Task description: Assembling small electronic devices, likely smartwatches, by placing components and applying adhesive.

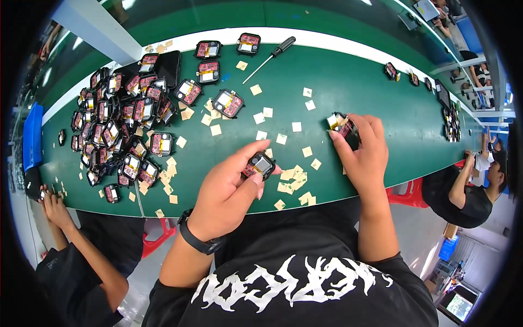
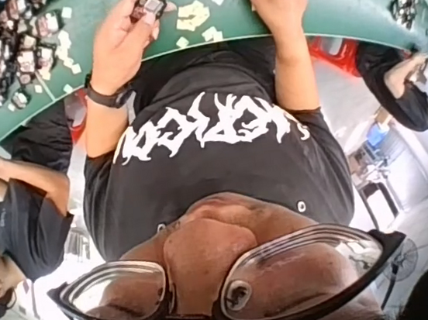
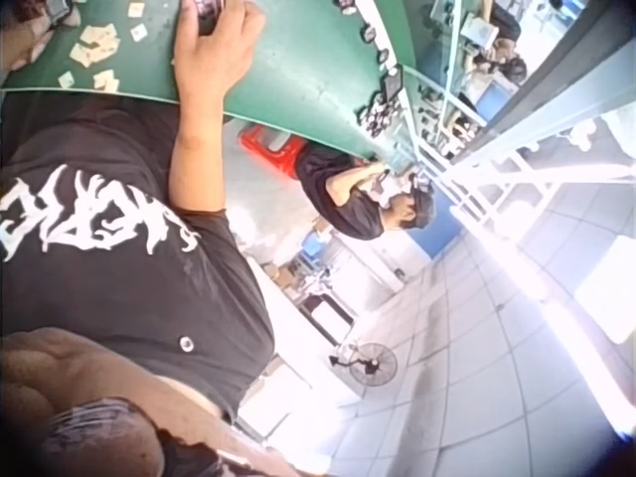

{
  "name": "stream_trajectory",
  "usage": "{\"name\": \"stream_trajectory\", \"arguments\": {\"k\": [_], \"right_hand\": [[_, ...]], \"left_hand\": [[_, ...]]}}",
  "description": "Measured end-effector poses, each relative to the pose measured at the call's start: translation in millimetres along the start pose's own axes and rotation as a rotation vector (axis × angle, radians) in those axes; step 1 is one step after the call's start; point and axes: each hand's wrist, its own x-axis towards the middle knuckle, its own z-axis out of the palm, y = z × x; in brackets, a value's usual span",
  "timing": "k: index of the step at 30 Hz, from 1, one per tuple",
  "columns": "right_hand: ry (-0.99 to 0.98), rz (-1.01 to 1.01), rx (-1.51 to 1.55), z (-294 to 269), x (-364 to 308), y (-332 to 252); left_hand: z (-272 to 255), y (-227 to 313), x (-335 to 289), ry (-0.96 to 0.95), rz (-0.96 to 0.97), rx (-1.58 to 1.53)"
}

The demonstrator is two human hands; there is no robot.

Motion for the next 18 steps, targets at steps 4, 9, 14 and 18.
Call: {"name": "stream_trajectory", "arguments": {"k": [4, 9, 14, 18], "right_hand": [[-0.020, 0.027, -0.011, -1.3, 0.6, -3.5], [-0.006, 0.006, -0.011, 0.7, 0.8, -1.1], [-0.007, 0.015, 0.000, 0.5, 0.3, -0.3], [-0.007, 0.010, -0.016, 0.0, 1.4, -1.3]], "left_hand": [[-1.7, -2.8, -1.2, -0.052, 0.027, 0.089], [-1.2, -0.5, 0.1, -0.068, 0.019, 0.114], [-4.6, -1.5, 1.5, -0.111, 0.053, 0.077], [-5.0, -5.7, 1.1, -0.122, 0.098, 0.148]]}}
